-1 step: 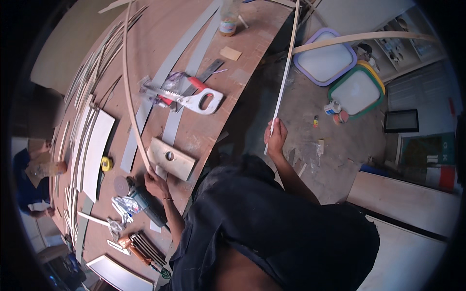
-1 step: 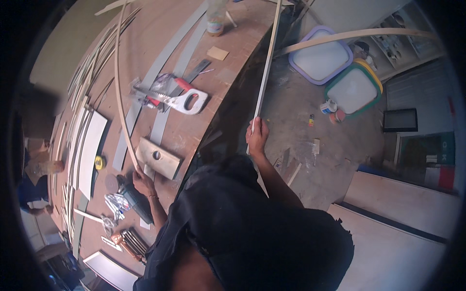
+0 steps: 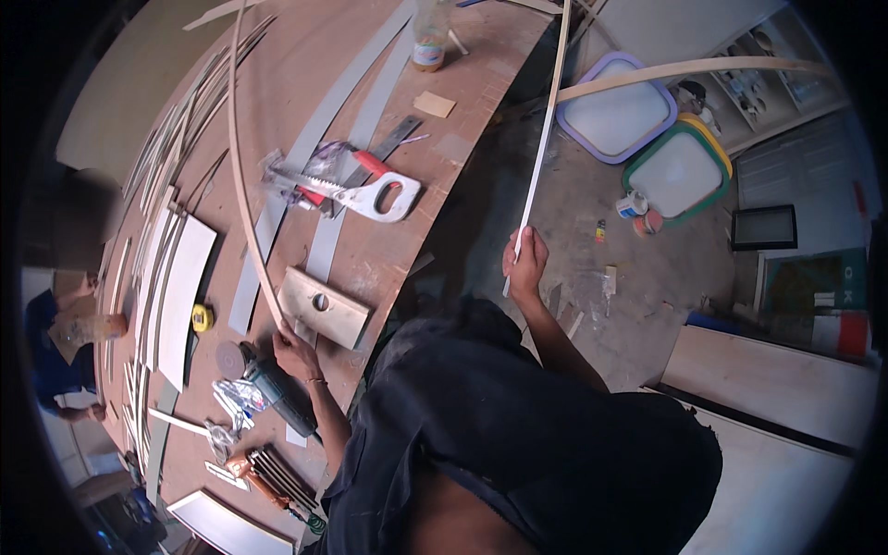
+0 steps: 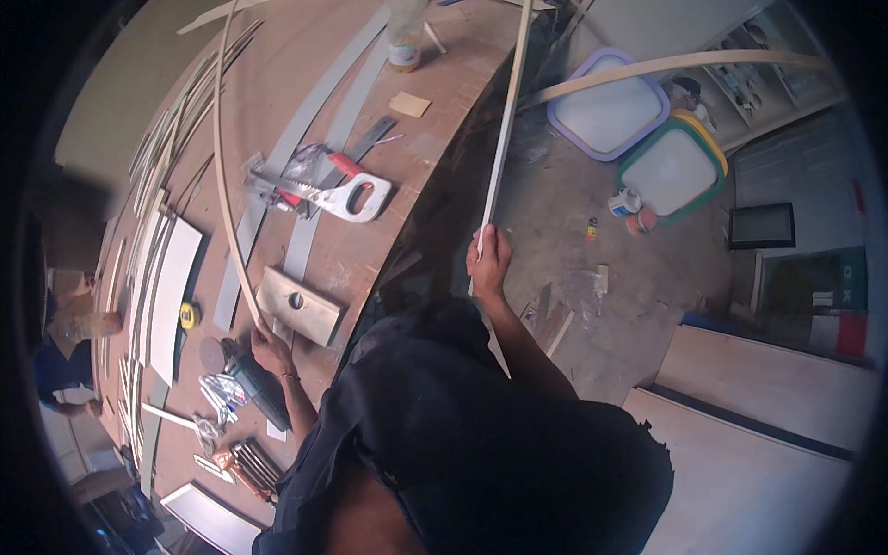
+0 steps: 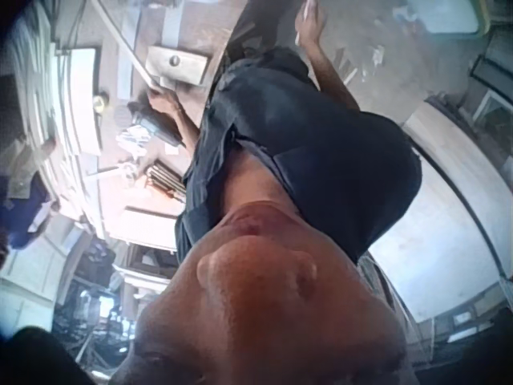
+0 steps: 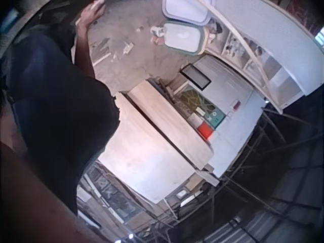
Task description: The person cuts a thin wooden strip with a hand saw, then smooths the edges of a white board using an angle grinder. They attach the cut strip to the board using a nail gun, then flip the board and attach another strip to the opposite side.
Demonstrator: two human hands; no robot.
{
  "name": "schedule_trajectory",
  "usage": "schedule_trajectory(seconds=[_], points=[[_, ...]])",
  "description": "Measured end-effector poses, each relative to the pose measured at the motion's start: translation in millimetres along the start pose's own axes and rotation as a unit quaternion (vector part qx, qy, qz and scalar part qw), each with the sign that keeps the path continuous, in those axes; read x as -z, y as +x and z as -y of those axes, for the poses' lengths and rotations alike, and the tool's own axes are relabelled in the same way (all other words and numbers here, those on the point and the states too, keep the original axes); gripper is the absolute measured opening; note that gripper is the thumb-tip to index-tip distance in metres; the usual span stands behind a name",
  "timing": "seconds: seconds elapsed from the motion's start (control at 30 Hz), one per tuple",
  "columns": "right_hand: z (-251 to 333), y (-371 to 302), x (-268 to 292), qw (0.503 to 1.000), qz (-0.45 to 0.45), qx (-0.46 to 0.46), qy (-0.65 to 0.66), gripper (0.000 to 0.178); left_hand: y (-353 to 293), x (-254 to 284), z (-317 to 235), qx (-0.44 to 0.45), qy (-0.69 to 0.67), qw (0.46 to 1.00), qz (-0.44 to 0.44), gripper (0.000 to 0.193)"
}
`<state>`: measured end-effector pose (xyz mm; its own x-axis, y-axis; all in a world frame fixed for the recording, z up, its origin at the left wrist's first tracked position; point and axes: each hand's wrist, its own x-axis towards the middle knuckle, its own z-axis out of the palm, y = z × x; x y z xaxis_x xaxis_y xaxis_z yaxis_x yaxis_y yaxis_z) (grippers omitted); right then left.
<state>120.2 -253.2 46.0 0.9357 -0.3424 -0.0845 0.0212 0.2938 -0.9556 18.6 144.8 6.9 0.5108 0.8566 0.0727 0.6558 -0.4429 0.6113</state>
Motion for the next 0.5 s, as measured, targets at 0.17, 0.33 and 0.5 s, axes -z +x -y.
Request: schedule_trajectory(seconds=[0.17,0.33,0.5], points=[[54,1,-42,0.990,0.115,0.038,0.065,0.032,22,-29,27,-0.064,0.000,0.998,0.016,0.046],[86,-3,-136,0.904,0.353,-0.085,0.225,0.027,16,-6,6,-0.167,0.037,0.981,-0.090,0.057],[74,-49,-236,0.745,0.553,-0.203,0.312,0.030,-42,89,-66,-0.105,-0.326,0.938,0.056,0.027]])
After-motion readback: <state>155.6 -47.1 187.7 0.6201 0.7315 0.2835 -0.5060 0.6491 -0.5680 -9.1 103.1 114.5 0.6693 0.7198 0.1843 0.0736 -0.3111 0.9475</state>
